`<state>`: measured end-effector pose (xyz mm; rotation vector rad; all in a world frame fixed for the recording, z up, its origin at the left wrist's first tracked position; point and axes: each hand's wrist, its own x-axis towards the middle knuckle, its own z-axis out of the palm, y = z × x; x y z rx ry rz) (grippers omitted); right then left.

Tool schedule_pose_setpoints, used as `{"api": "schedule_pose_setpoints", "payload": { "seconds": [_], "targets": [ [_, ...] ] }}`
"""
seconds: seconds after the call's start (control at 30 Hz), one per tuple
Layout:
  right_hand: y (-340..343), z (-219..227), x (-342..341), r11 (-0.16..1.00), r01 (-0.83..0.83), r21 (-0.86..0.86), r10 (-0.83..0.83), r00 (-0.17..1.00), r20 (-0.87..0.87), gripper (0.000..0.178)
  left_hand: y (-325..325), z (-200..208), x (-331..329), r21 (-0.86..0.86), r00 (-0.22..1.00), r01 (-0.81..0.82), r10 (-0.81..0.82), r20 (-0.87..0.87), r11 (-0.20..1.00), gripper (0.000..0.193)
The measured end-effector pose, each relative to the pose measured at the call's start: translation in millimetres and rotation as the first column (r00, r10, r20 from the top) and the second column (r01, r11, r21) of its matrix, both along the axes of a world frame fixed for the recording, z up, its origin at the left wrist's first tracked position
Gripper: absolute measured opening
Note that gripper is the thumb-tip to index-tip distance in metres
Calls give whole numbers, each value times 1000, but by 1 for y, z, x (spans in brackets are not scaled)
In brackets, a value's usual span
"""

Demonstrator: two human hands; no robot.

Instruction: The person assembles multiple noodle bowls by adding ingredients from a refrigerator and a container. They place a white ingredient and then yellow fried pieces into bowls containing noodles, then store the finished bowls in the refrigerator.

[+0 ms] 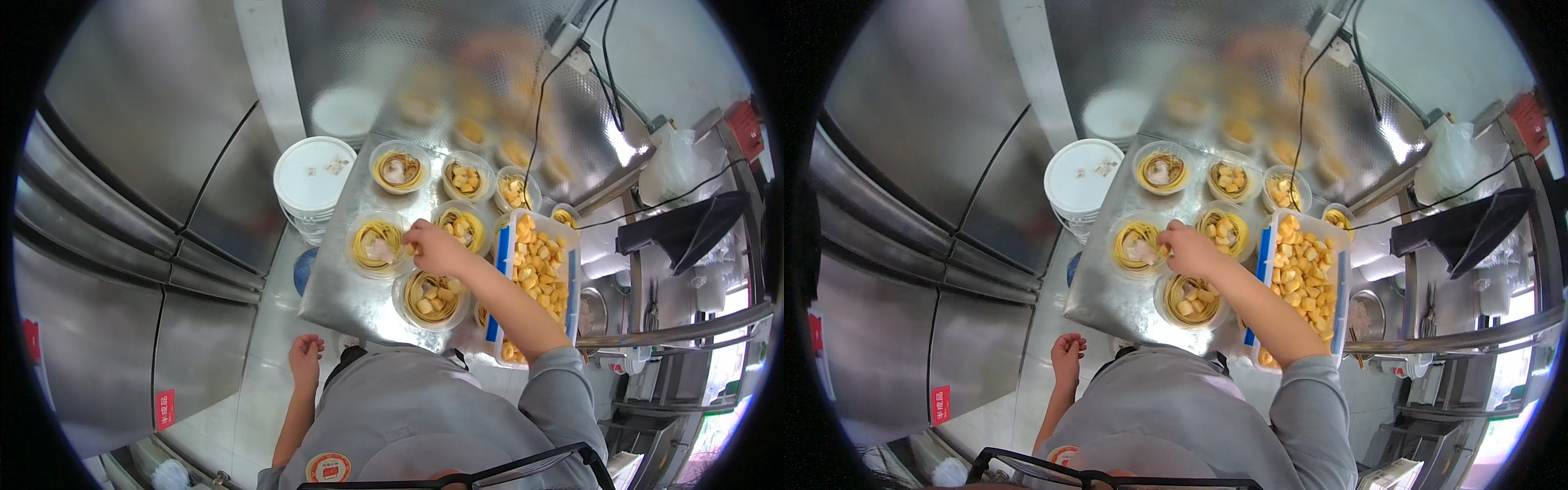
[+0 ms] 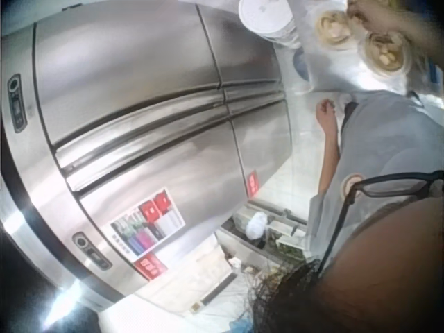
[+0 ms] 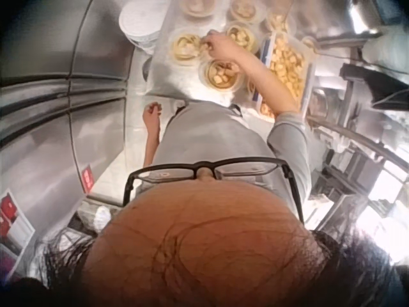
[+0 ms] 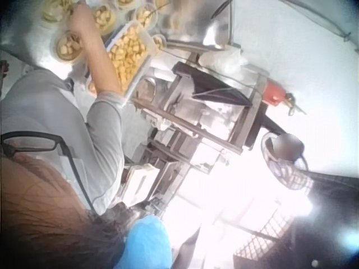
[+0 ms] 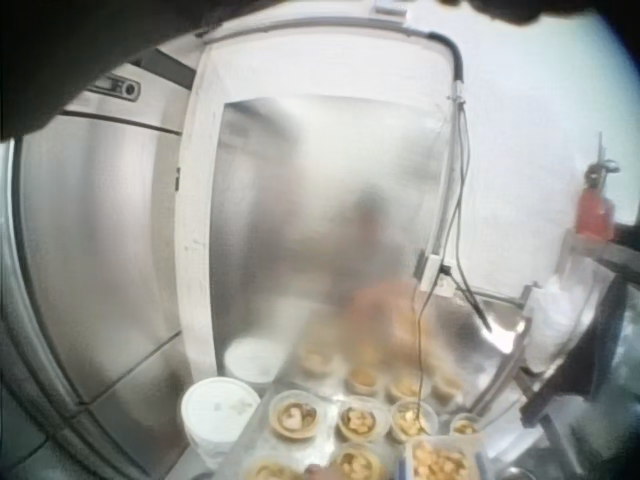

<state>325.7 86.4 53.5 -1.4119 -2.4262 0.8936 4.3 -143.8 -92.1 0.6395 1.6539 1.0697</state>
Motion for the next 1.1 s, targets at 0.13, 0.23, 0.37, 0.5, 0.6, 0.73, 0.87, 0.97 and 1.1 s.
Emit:
{"api": "schedule_pose_setpoints", "payload": {
  "seconds": [0.13, 0.23, 0.37, 0.5, 0.6, 0.73, 0.87, 0.97, 1.1],
  "targets": [
    [26, -46, -31, 999, 50, -1, -50, 998, -41, 43, -3, 3, -11, -15, 999, -34, 34, -39, 999, 13],
    [39, -60, -45, 992, 124, -22, -124, 992, 32, 49, -12, -4, -24, -57, 994, -71, 67, -81, 996, 14],
    [46, -53, -54, 959, 282, -40, -282, 959, -3, 40, -35, -37, -43, -104, 989, -135, 127, -82, 985, 15],
    [54, -68, -50, 945, 246, -216, -297, 922, -248, 28, -52, -69, -53, -190, 984, -176, 168, -58, 966, 16],
    [54, -89, -59, 955, 264, -139, -296, 891, -345, 19, -62, -87, -58, -228, 983, -186, 180, -45, 956, 17],
    [62, -82, -63, 932, 351, -90, -361, 920, -152, 18, -78, -109, -67, -275, 979, -204, 191, -74, 940, 17],
    [86, -29, -72, 868, 495, -35, -496, 866, -52, 35, -100, -129, -83, -286, 964, -266, 250, -92, 921, 18],
    [132, -30, -58, 791, 604, 100, -553, 775, -306, 46, -109, -138, -96, -350, 965, -262, 234, -121, 900, 18],
    [166, -22, -32, 611, 714, 342, -486, 680, -549, 50, -123, -135, -107, -448, 971, -237, 199, -130, 862, 16]
  ]
}}
